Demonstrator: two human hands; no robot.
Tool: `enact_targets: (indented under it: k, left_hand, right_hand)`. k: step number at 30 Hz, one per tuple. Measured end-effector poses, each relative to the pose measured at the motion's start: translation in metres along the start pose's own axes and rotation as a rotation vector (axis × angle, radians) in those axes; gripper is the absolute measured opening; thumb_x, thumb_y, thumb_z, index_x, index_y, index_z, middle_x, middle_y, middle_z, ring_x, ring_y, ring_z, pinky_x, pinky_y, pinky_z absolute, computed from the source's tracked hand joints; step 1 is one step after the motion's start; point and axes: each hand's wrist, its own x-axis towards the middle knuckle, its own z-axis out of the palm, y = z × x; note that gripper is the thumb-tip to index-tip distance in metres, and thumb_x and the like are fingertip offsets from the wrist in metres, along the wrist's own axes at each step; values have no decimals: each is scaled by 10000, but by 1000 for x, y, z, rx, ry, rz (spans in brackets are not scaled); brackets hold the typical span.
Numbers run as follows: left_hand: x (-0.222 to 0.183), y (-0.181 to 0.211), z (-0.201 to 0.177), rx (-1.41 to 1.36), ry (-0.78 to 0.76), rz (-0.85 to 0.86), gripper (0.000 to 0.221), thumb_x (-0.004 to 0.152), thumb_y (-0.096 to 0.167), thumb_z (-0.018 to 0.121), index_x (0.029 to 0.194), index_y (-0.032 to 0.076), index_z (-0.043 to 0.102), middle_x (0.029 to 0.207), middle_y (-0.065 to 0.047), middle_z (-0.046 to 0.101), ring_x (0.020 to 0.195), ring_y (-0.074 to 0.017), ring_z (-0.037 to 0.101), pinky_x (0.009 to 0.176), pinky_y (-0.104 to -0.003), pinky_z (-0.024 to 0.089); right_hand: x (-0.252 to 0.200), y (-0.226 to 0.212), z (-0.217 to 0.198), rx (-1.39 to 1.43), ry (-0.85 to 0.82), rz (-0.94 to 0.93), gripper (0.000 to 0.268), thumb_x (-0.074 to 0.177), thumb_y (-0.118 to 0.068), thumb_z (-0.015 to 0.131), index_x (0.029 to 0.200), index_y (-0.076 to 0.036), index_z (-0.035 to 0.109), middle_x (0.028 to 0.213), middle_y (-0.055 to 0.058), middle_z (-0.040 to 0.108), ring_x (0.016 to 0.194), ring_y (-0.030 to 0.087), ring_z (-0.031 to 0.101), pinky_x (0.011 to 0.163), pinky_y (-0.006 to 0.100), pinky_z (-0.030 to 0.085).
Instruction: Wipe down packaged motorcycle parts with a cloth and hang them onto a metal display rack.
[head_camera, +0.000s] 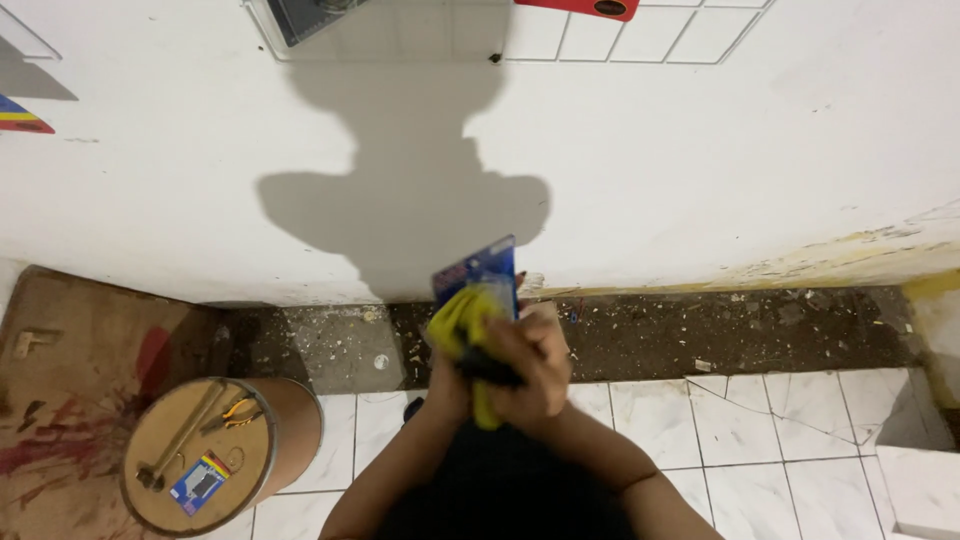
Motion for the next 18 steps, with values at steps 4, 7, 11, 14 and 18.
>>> enact_targets:
  k: [4, 7, 11, 14, 18]
  left_hand:
    - [-10, -11, -35, -366, 98, -145, 918, 911, 779, 241, 1484, 89, 437, 1400, -155, 561, 1209, -288, 581, 1044, -458, 487]
    - [-1, -1, -25, -600, 450, -353, 1064, 758, 821, 484, 1480, 41, 507, 1385, -184, 608, 1229, -340, 594, 1076, -452, 466]
    - [-36, -84, -78, 606, 92, -111, 563, 1064, 155, 419, 1548, 25, 163, 1427, -179, 545, 1199, -244, 592, 1109, -369, 397]
    - [16, 34, 24, -426, 949, -645, 900, 723, 749, 670, 1497, 319, 508, 1592, -95, 436, 1427, -297, 475, 1240, -376, 329]
    - [18, 36, 16, -520, 847, -554, 905, 748, 774, 599, 1479, 245, 529, 1556, -106, 484, 1406, -308, 499, 1225, -406, 352]
  right_hand:
    - [9, -26, 7, -99, -175, -5, 349, 805, -130, 784, 1129, -16, 724, 935, 33, 533, 750, 137, 505, 615, 262, 466]
    - [2, 8, 8, -109, 5, -20, 279, 794, -58, 740, 1060, 19, 772, 847, 80, 559, 670, 188, 531, 605, 324, 505]
    - [29, 14, -1, -119, 137, -6, 328, 826, 25, 720, 1147, 81, 755, 900, 95, 511, 767, 206, 550, 777, 357, 554]
    - [-4, 11, 10, 18, 49, -22, 458, 741, -59, 743, 1177, 80, 758, 900, 118, 486, 789, 241, 583, 795, 376, 558]
    - [0, -10, 5, 56, -36, -20, 326, 798, -140, 696, 1055, 22, 813, 882, 140, 661, 723, 273, 683, 715, 406, 587]
